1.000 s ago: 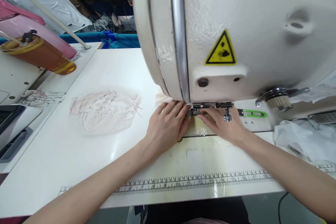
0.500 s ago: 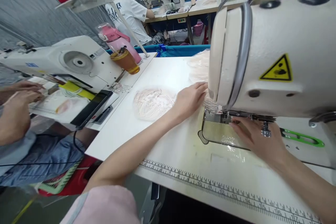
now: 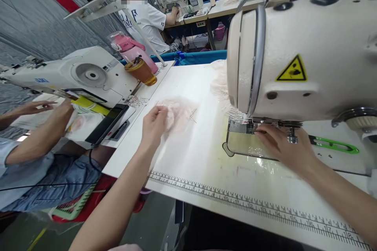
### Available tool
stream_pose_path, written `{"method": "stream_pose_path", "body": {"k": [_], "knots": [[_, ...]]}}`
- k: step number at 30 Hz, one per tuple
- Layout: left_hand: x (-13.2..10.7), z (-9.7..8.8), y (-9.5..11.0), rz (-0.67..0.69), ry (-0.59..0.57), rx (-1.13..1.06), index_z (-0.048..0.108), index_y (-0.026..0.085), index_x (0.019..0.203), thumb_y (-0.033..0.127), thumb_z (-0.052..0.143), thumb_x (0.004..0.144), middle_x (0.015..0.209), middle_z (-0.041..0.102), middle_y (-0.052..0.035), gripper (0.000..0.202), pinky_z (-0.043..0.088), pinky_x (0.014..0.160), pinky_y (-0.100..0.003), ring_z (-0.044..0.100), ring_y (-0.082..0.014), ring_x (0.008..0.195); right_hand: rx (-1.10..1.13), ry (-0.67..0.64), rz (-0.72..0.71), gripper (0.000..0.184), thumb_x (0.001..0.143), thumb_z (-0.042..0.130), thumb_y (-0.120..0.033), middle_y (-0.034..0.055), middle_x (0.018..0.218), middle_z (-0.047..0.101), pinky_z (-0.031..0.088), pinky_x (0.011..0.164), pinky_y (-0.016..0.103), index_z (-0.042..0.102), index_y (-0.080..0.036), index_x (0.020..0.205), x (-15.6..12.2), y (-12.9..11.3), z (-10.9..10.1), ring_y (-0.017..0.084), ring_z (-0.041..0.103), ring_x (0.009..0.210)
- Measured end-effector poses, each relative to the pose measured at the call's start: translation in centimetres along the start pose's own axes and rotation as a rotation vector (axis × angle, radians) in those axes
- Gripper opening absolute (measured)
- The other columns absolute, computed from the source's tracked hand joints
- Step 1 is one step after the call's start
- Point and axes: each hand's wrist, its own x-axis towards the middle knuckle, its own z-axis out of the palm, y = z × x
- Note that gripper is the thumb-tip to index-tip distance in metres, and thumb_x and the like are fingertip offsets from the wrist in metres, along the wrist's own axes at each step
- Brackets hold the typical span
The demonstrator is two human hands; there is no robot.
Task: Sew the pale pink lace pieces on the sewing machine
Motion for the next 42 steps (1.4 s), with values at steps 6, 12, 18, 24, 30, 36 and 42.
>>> {"method": "stream_pose_path", "body": {"k": [6,12,18,24,30,36,42], "knots": [[-2.7,0.2,3.1,0.096,-0.16,-0.158,0.052,0.023,0.086,0.034,0.045,0.087,0.08,0.065,-0.0008,0.013,0.051,0.062,-0.027,0.061,-0.0133,0.066,0.048,0.11,-0.022,0.032,0.098,0.038,-0.034,0.0044,0.075,0.069,0.037,0.064,0.032,0.069,-0.027,0.103,0.0,0.1,0.6,0.019,0.06,0.073],[-9.6,5.3,7.7,0.635,-1.113,0.031,0.061,0.023,0.105,0.026,0.04,0.098,0.107,0.07,-0.0039,0.023,0.049,0.098,-0.039,0.064,-0.0166,0.103,0.011,0.163,-0.003,0.03,0.096,0.042,-0.031,0.0053,0.083,0.071,0.041,0.066,0.032,0.068,-0.022,0.107,0.6,-0.1,-0.2,0.021,0.062,0.078],[-11.6,7.2,7.3,1.065,-0.751,0.397,0.056,0.014,0.122,0.026,0.052,0.092,0.126,0.062,-0.0125,0.032,0.055,0.09,-0.044,0.056,-0.0284,0.118,-0.043,0.157,-0.318,0.042,0.086,0.039,-0.001,-0.0045,0.103,0.071,0.037,0.063,0.029,0.066,-0.027,0.105,0.6,-0.5,-1.1,0.013,0.063,0.086],[-10.8,7.5,7.2,1.186,-0.569,0.515,0.065,0.011,0.106,0.023,0.046,0.095,0.113,0.069,-0.0117,0.025,0.057,0.085,-0.041,0.066,-0.0258,0.102,-0.026,0.013,-0.267,0.043,0.087,0.037,-0.001,-0.0039,0.098,0.071,0.04,0.067,0.032,0.069,-0.029,0.097,0.2,-0.1,0.3,0.015,0.063,0.084],[-10.2,9.4,6.4,1.256,-0.556,0.557,0.055,0.006,0.127,0.022,0.044,0.096,0.129,0.059,-0.0163,0.038,0.053,0.096,-0.043,0.056,-0.0291,0.121,0.001,-0.021,-0.212,0.034,0.09,0.044,-0.013,-0.0061,0.101,0.072,0.046,0.07,0.034,0.07,-0.034,0.098,0.6,0.1,0.1,0.017,0.062,0.089],[-9.1,10.0,5.4,1.193,-0.634,0.478,0.053,0.01,0.131,0.025,0.042,0.096,0.132,0.057,-0.0144,0.04,0.049,0.102,-0.045,0.054,-0.0285,0.124,0.108,0.029,-0.041,0.032,0.097,0.042,-0.029,-0.0035,0.09,0.074,0.048,0.069,0.034,0.073,-0.028,0.097,0.9,-0.5,0.4,0.016,0.064,0.077],[-8.5,10.4,5.5,1.203,-0.608,0.484,0.057,0.009,0.127,0.024,0.042,0.096,0.124,0.064,-0.0125,0.038,0.053,0.094,-0.043,0.062,-0.0277,0.111,0.069,0.012,0.069,0.039,0.1,0.034,-0.039,-0.0028,0.069,0.071,0.039,0.053,0.033,0.073,-0.03,0.102,0.7,-0.8,0.9,0.016,0.062,0.062]]}}
